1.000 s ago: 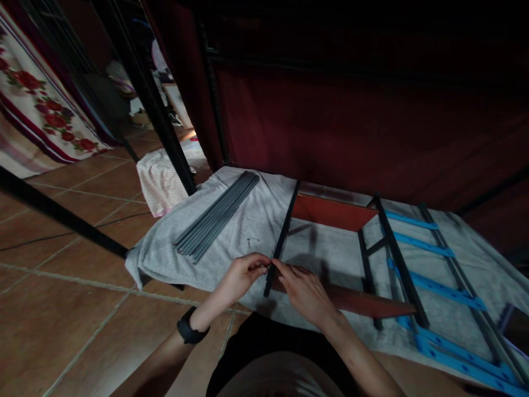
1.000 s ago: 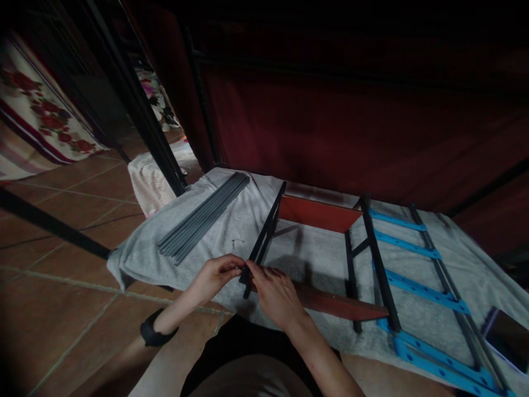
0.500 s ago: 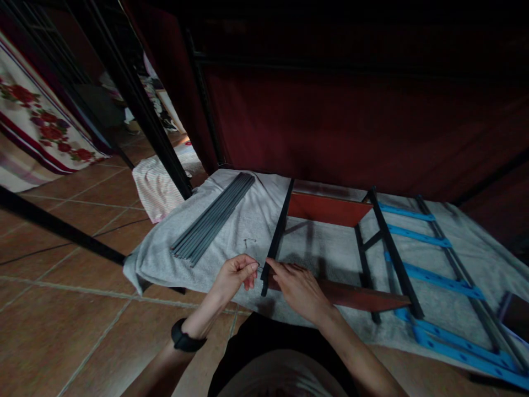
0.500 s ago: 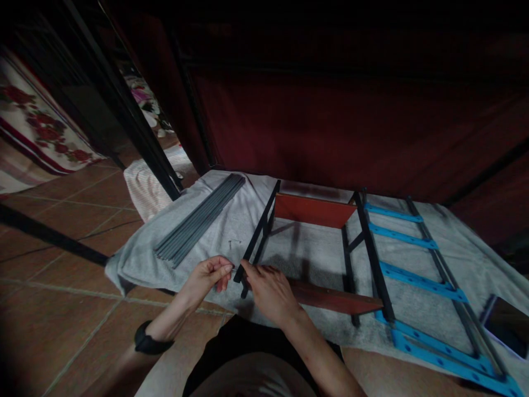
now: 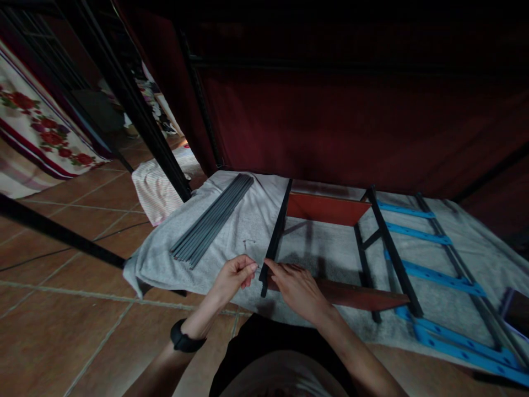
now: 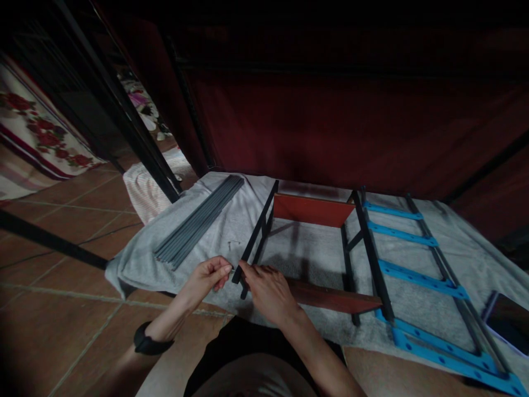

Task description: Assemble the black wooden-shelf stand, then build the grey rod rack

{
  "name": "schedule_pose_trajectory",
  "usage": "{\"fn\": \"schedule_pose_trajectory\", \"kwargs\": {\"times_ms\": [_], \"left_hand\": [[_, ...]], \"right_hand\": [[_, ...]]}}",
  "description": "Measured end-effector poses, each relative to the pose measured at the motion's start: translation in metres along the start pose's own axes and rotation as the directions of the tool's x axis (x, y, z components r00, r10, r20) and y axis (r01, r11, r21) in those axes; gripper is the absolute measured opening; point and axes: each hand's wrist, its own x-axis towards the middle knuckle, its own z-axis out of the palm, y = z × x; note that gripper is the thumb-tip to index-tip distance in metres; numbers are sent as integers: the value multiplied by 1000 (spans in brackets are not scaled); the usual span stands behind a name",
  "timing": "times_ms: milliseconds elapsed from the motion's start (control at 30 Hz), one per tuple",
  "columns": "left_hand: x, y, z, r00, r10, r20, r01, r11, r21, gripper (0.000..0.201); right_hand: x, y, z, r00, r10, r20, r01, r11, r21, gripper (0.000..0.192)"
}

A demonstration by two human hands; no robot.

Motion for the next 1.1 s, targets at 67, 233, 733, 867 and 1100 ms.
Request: {"fn": "schedule_pose_trajectory", "kwargs": {"times_ms": [67, 233, 733, 867, 1100], "left_hand": [[0, 0, 0, 999, 29, 34, -29, 999, -16, 34], [-2, 5, 1, 999, 20, 49, -14, 993, -114, 38], [1, -1, -2, 994, 82, 74, -75, 993, -89, 31], [1, -1, -2, 996, 36, 86, -27, 993, -111, 35], [3, 0, 1, 999, 30, 30, -29, 999, -44, 33]], "right_hand": [[0, 0, -1, 1000, -1, 0, 1, 1000, -3, 46], [0, -2, -3, 999, 2, -47, -3, 1000, -21, 45], [-2, -8, -2, 998, 46, -54, -47, 998, -31, 28], [-2, -7, -5, 999, 45, -24, -45, 999, -10, 30], [-2, -5, -3, 999, 42, -16, -42, 999, 23, 33]]}}
